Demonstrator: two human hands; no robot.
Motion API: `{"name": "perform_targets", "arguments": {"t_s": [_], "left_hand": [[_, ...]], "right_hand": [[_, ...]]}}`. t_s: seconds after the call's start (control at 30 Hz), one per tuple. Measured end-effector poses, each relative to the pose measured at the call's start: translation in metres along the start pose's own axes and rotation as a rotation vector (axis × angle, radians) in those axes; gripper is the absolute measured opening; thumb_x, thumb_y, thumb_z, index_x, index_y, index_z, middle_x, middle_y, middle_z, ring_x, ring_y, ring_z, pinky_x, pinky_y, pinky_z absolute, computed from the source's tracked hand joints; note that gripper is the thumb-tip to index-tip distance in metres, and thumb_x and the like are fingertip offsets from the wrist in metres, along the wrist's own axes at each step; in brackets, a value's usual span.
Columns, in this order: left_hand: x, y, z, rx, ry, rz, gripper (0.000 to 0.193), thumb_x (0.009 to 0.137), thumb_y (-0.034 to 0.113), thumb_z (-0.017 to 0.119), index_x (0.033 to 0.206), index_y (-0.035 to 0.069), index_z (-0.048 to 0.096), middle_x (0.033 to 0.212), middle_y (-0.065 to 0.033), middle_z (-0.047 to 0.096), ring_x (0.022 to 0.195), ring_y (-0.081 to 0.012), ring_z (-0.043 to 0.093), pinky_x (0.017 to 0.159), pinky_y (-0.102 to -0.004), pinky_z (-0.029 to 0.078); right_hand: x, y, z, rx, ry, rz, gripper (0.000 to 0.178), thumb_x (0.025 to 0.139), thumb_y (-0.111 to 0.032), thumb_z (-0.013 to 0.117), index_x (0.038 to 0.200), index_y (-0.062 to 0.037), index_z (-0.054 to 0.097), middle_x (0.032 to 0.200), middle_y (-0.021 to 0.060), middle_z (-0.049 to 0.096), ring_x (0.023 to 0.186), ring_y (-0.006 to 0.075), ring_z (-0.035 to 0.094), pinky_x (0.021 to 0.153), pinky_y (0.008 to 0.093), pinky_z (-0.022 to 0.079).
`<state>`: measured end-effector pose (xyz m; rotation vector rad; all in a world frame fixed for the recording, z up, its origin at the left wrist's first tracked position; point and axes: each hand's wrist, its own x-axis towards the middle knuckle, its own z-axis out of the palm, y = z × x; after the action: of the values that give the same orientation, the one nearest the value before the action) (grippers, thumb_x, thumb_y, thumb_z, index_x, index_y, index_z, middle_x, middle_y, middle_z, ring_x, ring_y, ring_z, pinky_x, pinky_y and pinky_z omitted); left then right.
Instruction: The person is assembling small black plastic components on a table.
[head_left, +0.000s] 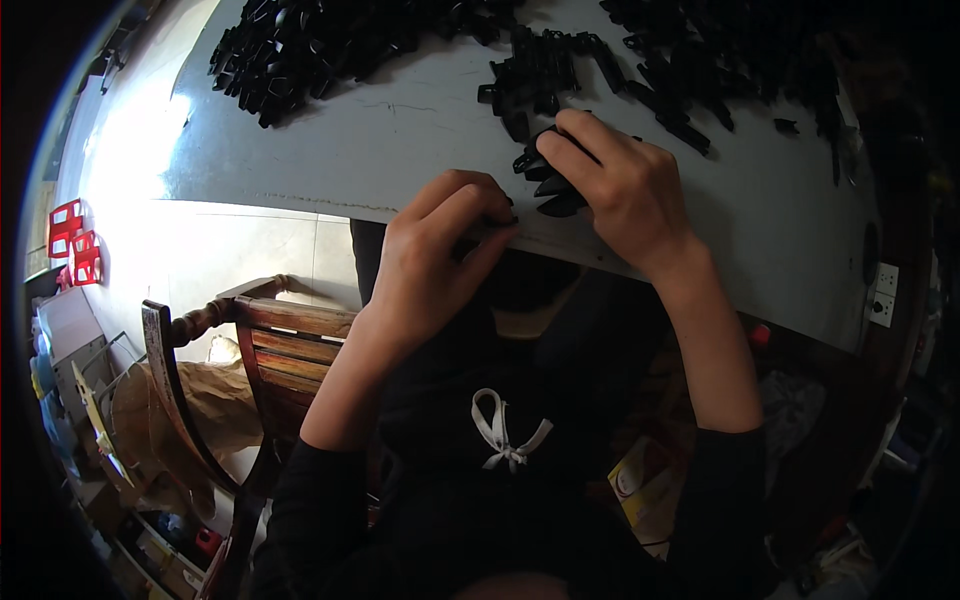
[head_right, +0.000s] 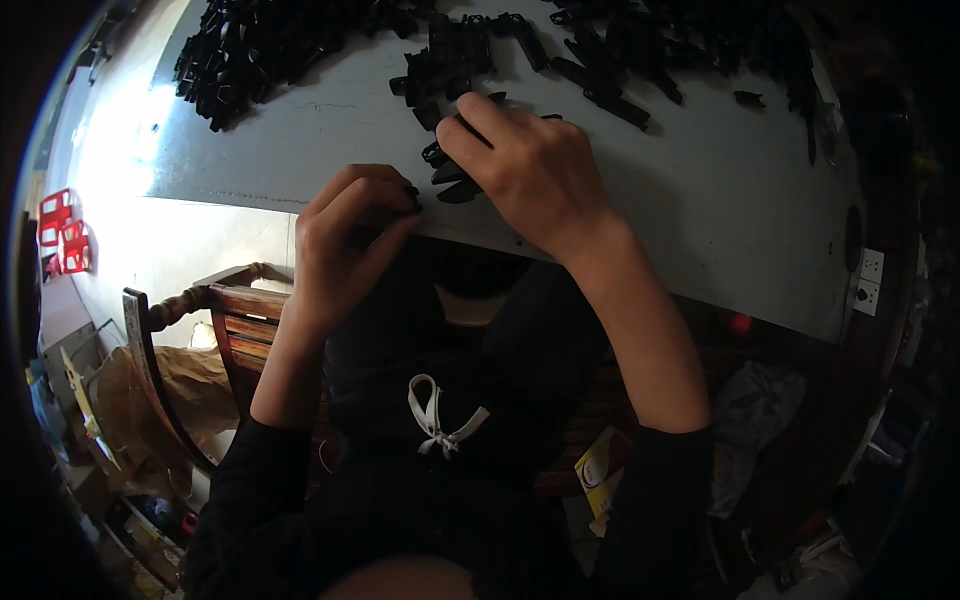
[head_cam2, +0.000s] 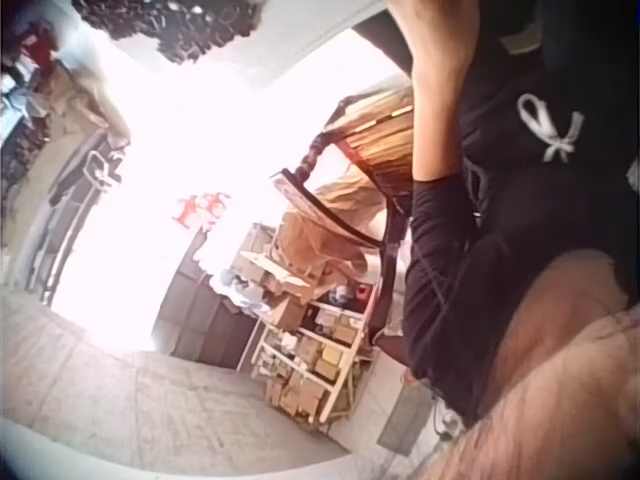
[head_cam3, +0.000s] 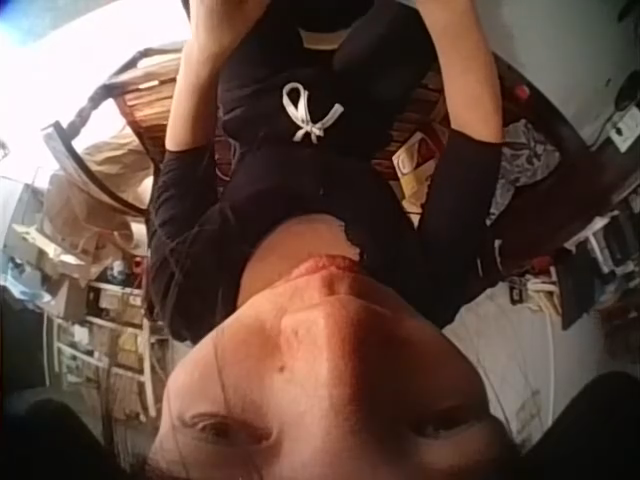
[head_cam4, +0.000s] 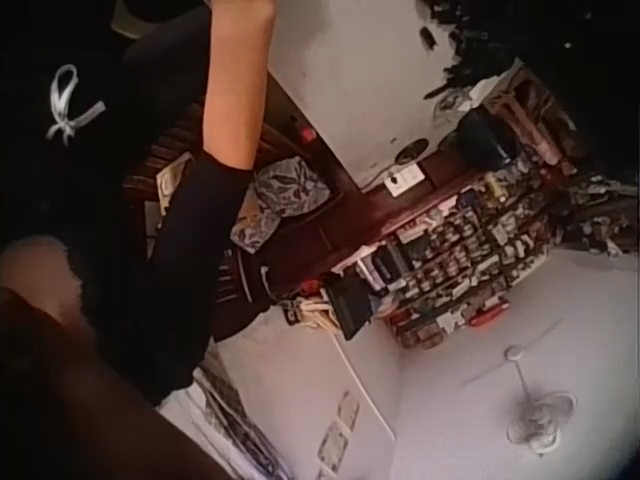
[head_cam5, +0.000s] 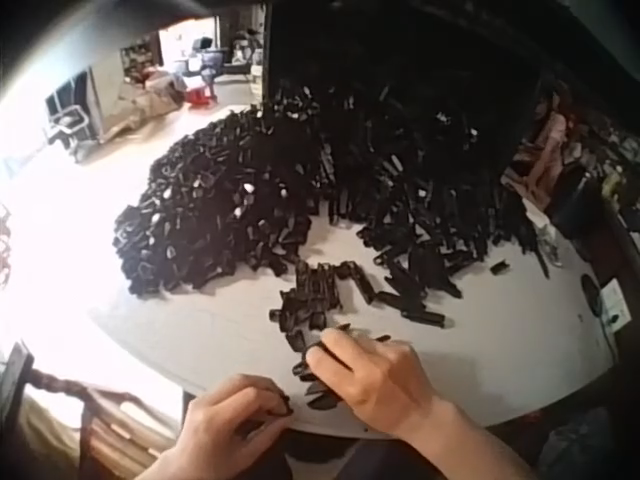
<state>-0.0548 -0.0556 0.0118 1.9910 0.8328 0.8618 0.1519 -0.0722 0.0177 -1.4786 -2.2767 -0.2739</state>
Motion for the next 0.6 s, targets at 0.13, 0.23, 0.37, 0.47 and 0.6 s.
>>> {"name": "perform_targets", "arguments": {"t_s": [0.13, 0.23, 0.37, 0.47, 0.6], "left_hand": [[-0.004, 0.000, -0.004, -0.006, 0.008, -0.011, 0.016, 0.072, -0.007, 0.068, 0.085, -0.001, 0.060, 0.099, -0.0105, 0.062, 0.081, -0.0180, 0.066, 0.070, -0.0265, 0.053], [-0.006, 0.000, -0.006, -0.029, 0.021, -0.004, 0.016, 0.071, -0.007, 0.068, 0.084, -0.002, 0.060, 0.098, -0.0105, 0.062, 0.081, -0.0176, 0.066, 0.071, -0.0263, 0.053], [-0.006, 0.000, -0.007, -0.020, 0.028, 0.011, 0.017, 0.071, -0.008, 0.069, 0.084, 0.000, 0.061, 0.095, -0.0096, 0.063, 0.080, -0.0203, 0.065, 0.071, -0.0275, 0.052], [-0.006, 0.000, -0.009, -0.037, 0.054, 0.061, 0.017, 0.072, -0.007, 0.070, 0.085, 0.000, 0.061, 0.095, -0.0093, 0.063, 0.080, -0.0221, 0.065, 0.069, -0.0281, 0.053], [-0.009, 0.004, -0.016, -0.100, 0.066, 0.066, 0.016, 0.071, -0.006, 0.071, 0.083, 0.000, 0.063, 0.098, -0.0101, 0.065, 0.081, -0.0215, 0.066, 0.069, -0.0280, 0.053]], "right_hand": [[0.004, -0.001, 0.003, -0.008, -0.011, -0.004, 0.023, 0.076, 0.004, 0.059, 0.097, -0.0043, 0.065, 0.091, 0.0050, 0.063, 0.067, 0.0178, 0.066, 0.053, 0.0274, 0.052], [0.005, -0.001, 0.005, -0.042, -0.061, 0.031, 0.023, 0.074, 0.006, 0.061, 0.095, -0.0027, 0.064, 0.091, 0.0058, 0.063, 0.067, 0.0191, 0.066, 0.053, 0.0281, 0.053], [0.008, 0.000, 0.001, -0.094, -0.136, 0.087, 0.030, 0.069, 0.007, 0.064, 0.097, -0.0021, 0.064, 0.093, 0.0066, 0.064, 0.068, 0.0206, 0.067, 0.055, 0.0289, 0.054], [0.007, -0.002, -0.012, 0.034, 0.069, 0.040, 0.033, 0.069, 0.005, 0.066, 0.101, -0.0017, 0.064, 0.091, 0.0074, 0.064, 0.068, 0.0202, 0.067, 0.055, 0.0283, 0.053], [-0.009, -0.020, -0.039, 0.345, 0.063, 0.096, 0.035, 0.070, 0.000, 0.067, 0.105, -0.0014, 0.064, 0.086, 0.0080, 0.065, 0.067, 0.0185, 0.066, 0.054, 0.0278, 0.053]]}}
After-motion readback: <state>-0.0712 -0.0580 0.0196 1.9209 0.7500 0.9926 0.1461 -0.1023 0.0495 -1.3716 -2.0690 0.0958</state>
